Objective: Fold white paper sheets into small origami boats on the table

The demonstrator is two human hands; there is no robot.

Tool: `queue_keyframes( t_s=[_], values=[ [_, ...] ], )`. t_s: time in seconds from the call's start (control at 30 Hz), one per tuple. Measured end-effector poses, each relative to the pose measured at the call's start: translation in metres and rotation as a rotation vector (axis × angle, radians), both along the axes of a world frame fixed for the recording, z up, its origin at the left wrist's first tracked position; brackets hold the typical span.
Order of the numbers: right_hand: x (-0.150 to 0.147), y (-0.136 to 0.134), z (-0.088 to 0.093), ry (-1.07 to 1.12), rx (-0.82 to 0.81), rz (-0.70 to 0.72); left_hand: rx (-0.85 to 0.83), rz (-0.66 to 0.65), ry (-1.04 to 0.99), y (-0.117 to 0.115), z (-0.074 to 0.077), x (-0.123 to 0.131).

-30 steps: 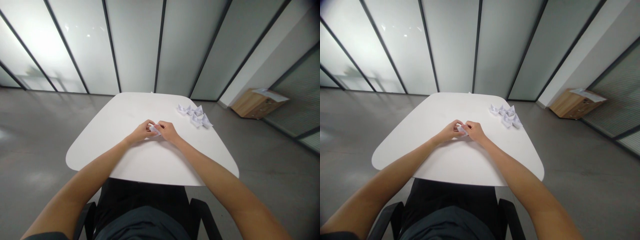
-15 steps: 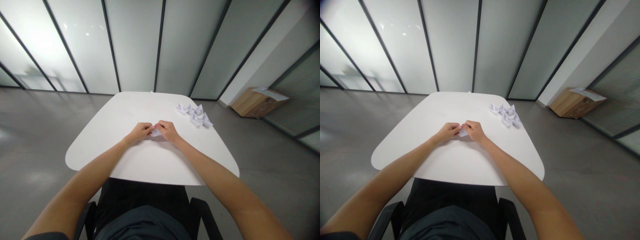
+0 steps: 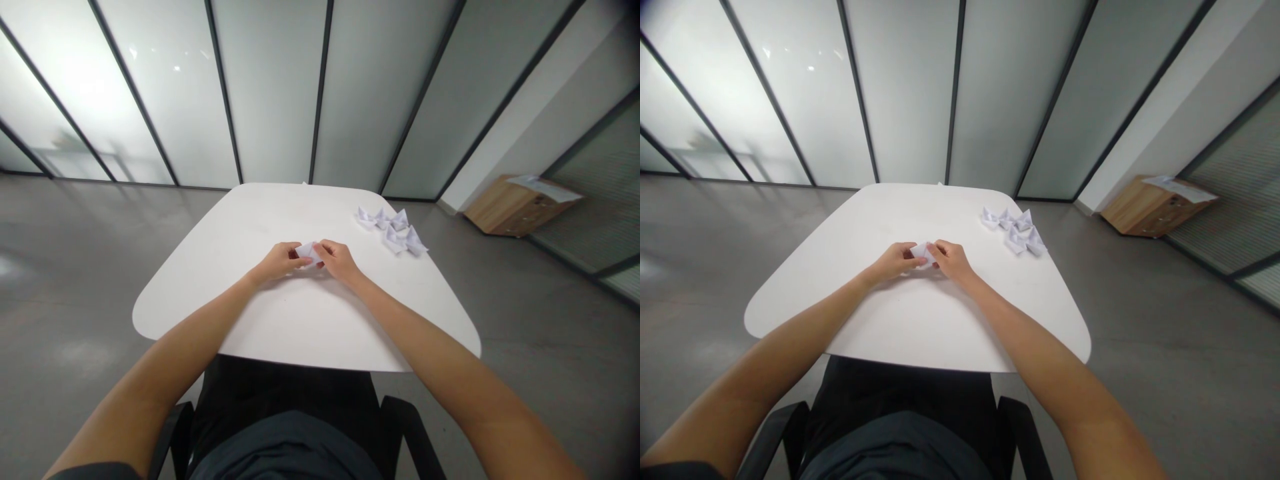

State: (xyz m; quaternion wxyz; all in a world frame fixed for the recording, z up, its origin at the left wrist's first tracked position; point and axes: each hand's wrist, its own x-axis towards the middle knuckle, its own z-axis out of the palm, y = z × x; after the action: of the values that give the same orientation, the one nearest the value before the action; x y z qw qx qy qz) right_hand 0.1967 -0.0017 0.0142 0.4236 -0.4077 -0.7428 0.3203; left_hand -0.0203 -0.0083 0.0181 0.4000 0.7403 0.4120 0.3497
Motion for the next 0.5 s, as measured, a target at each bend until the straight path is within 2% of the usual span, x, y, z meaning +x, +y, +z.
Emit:
queue_keyframes(
  t_s=[0.2,0.4,0.5],
  values=[
    [0.0036,-0.0007,0.0031,-0.146,0.157,-0.041,-0.058,-0.063,-0.007,-0.0031,0.0035,0.0006],
    [0.0038,0.0031,-0.0022,-0.083,0.069,-0.009,-0.029,-0.019,-0.065,-0.0017,0.0022,0.0025],
    [0.0038,0.0044,-0.0063,-0.124,0.064,0.030,0.000,0.017,-0.106,0.0008,0.0000,0.0009]
  ],
)
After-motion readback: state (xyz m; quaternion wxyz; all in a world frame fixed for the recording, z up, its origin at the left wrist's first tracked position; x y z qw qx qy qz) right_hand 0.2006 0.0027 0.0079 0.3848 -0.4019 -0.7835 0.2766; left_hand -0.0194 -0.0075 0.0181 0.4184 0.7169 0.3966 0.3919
